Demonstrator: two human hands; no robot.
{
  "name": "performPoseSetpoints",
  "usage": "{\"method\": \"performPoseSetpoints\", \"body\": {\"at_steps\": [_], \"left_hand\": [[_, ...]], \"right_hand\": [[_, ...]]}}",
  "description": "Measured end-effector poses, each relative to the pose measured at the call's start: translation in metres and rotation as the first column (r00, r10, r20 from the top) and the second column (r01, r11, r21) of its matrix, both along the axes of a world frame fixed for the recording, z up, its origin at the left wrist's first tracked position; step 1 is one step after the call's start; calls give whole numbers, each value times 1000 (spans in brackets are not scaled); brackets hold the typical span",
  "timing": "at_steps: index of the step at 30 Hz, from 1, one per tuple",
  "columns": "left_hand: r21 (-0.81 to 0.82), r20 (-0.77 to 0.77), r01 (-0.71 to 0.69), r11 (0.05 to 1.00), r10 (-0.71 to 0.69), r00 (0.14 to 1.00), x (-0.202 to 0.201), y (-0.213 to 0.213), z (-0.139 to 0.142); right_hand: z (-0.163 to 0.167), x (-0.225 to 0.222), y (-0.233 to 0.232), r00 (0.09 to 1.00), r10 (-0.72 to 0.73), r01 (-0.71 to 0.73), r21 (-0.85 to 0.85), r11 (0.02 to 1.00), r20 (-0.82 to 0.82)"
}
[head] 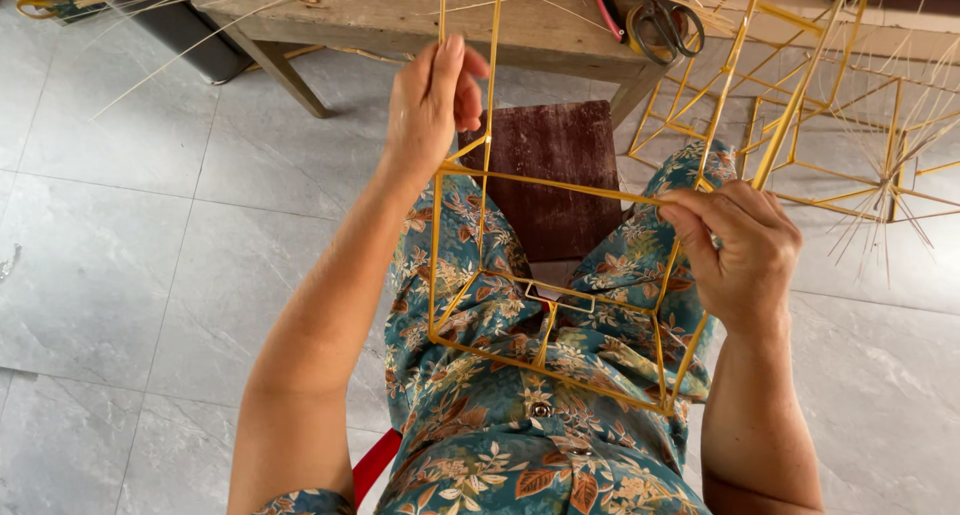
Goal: The person assembles a rectangular bamboo frame by wrapping and securing joints with adhesive tape. They use scissors to cut the tape and repeatedly wrap each corner to reinforce the structure. The person adjusts the frame's alignment and inspects the joints before finishing.
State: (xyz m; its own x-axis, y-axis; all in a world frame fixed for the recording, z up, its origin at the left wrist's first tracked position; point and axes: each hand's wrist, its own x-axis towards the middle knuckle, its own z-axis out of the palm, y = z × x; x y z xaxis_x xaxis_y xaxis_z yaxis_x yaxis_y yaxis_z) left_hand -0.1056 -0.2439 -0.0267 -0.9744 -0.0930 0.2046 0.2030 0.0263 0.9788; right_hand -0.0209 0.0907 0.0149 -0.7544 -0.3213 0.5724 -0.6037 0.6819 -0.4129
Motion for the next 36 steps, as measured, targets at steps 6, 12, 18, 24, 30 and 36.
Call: {"method": "performPoseSetpoints", "body": {"at_steps": [6,12,18,24,30,36], "left_hand": [[-132,-205,-158,979,129,970,65,19,-32],[-472,-335,-346,811,198,921,113,25,-47],[-174,59,-106,979,117,991,155,33,-58],[616,270,70,785,-294,917,192,17,-76],[760,276,14,649,-343,898,213,13,-80],[470,314,-99,877,-61,948,203,33,-63]], "right_hand": [[4,-2,2,999,25,-23,-68,997,30],[2,-9,0,998,26,-20,-94,995,64],[-3,-5,9,996,15,-3,-127,992,90],[-13,-6,17,996,-24,34,-118,992,85],[-13,4,24,999,-23,28,-124,992,39],[-8,1,24,998,-30,37,-136,990,46]]}}
